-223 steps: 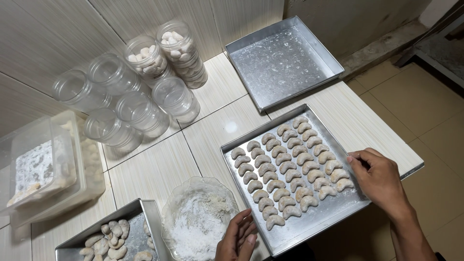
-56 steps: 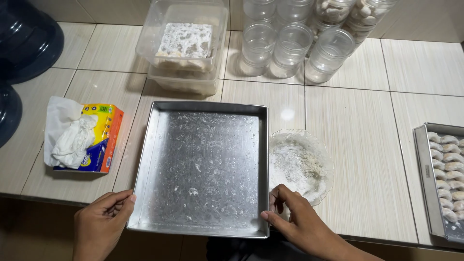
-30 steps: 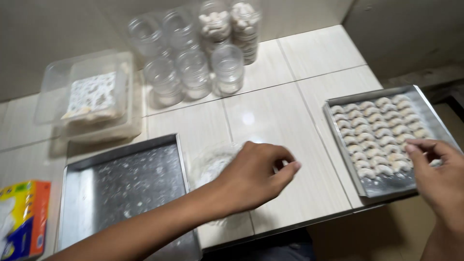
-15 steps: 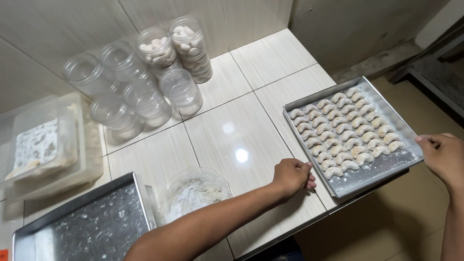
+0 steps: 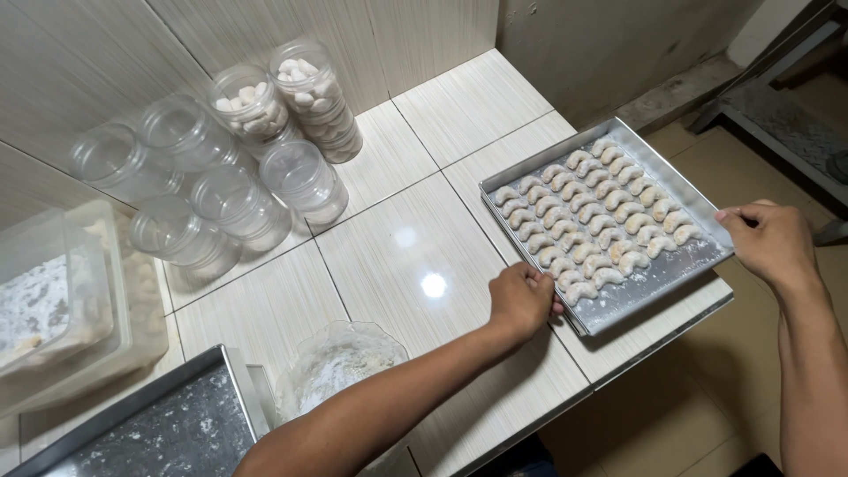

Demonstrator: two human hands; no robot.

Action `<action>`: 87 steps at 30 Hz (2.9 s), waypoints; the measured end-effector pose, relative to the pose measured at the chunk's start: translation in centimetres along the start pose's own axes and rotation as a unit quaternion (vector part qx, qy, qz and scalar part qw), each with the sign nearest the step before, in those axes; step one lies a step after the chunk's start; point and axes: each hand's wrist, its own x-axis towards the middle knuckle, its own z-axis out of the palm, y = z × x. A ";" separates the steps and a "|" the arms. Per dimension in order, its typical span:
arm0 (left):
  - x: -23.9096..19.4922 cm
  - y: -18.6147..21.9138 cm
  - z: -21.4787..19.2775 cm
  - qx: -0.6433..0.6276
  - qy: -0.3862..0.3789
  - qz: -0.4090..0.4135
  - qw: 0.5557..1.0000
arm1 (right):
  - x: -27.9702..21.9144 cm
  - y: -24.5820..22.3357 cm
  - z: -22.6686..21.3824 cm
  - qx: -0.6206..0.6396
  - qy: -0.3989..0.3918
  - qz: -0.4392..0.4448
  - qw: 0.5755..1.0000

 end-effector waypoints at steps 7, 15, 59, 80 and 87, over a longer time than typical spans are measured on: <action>4.7 3.2 -4.2 0.106 0.105 0.035 0.988 | 4.5 -4.9 3.0 0.025 -0.006 -0.020 0.999; 9.6 6.0 -9.1 0.104 0.185 0.039 0.976 | 12.8 -7.1 9.6 0.003 0.002 -0.084 0.996; -33.8 -11.2 -47.5 0.243 0.534 0.122 0.801 | -14.4 -33.7 7.4 0.217 -0.187 -0.257 0.923; -40.2 -16.4 -43.4 0.238 0.527 -0.117 0.807 | -35.0 -42.7 13.4 0.244 -0.407 -0.239 0.847; -40.9 -16.4 -44.0 0.201 0.522 -0.066 0.827 | -36.3 -43.4 13.9 0.288 -0.390 -0.242 0.840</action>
